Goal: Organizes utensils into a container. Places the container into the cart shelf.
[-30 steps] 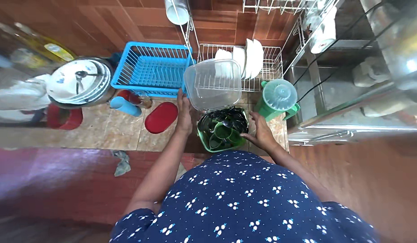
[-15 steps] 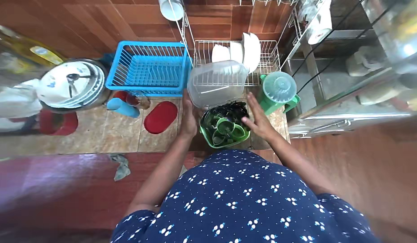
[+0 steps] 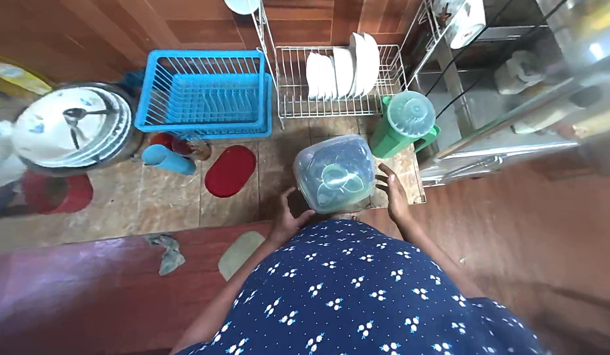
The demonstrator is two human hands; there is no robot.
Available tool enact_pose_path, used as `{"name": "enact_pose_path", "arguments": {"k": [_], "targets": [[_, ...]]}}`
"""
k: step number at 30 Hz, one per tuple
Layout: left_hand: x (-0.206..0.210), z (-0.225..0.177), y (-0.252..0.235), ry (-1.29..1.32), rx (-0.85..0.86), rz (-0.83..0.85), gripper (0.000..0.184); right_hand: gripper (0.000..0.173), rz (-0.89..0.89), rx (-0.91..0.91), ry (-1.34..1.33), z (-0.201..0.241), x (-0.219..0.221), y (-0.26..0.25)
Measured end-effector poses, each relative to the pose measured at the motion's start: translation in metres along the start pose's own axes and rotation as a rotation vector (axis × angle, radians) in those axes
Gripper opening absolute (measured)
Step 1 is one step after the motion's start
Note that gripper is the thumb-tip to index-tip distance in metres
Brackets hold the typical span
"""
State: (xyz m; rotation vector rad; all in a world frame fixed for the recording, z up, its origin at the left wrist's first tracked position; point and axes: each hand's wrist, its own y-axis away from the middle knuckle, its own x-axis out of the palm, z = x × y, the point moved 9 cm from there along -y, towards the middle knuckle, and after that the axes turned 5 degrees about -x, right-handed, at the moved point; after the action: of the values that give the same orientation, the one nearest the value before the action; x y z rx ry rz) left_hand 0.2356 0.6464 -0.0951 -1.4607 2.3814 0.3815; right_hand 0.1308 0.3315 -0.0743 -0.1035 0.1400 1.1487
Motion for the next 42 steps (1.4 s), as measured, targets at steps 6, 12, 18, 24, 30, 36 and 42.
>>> {"name": "enact_pose_path", "arguments": {"k": [6, 12, 18, 24, 30, 36, 42], "targets": [[0.022, -0.007, -0.016, 0.103, -0.107, 0.195, 0.101, 0.065, -0.012, -0.057, 0.123, 0.004, 0.043, 0.006], [0.025, 0.018, -0.023, 0.052, -0.254, 0.235, 0.116, 0.084, -0.082, 0.123, -0.232, -0.025, 0.028, -0.007], [0.054, 0.002, -0.012, 0.224, -0.420, 0.297, 0.098, 0.077, -0.076, 0.400, -0.412, -0.063, 0.047, -0.013], [0.081, -0.011, -0.004, 0.171, -0.401, 0.233, 0.061, 0.077, -0.064, 0.505, -0.507, -0.066, 0.048, -0.004], [0.102, 0.003, 0.018, 0.350, -0.465, 0.191, 0.048, 0.079, 0.124, 0.513, -0.509, -0.047, 0.025, 0.034], [0.159, -0.033, 0.051, 0.264, -0.431, 0.113, 0.050, 0.070, 0.185, 0.413, -0.508, -0.040, -0.049, 0.065], [0.230, -0.057, 0.062, 0.123, -0.379, 0.146, 0.064, 0.064, 0.099, 0.348, -0.472, -0.045, -0.140, 0.100]]}}
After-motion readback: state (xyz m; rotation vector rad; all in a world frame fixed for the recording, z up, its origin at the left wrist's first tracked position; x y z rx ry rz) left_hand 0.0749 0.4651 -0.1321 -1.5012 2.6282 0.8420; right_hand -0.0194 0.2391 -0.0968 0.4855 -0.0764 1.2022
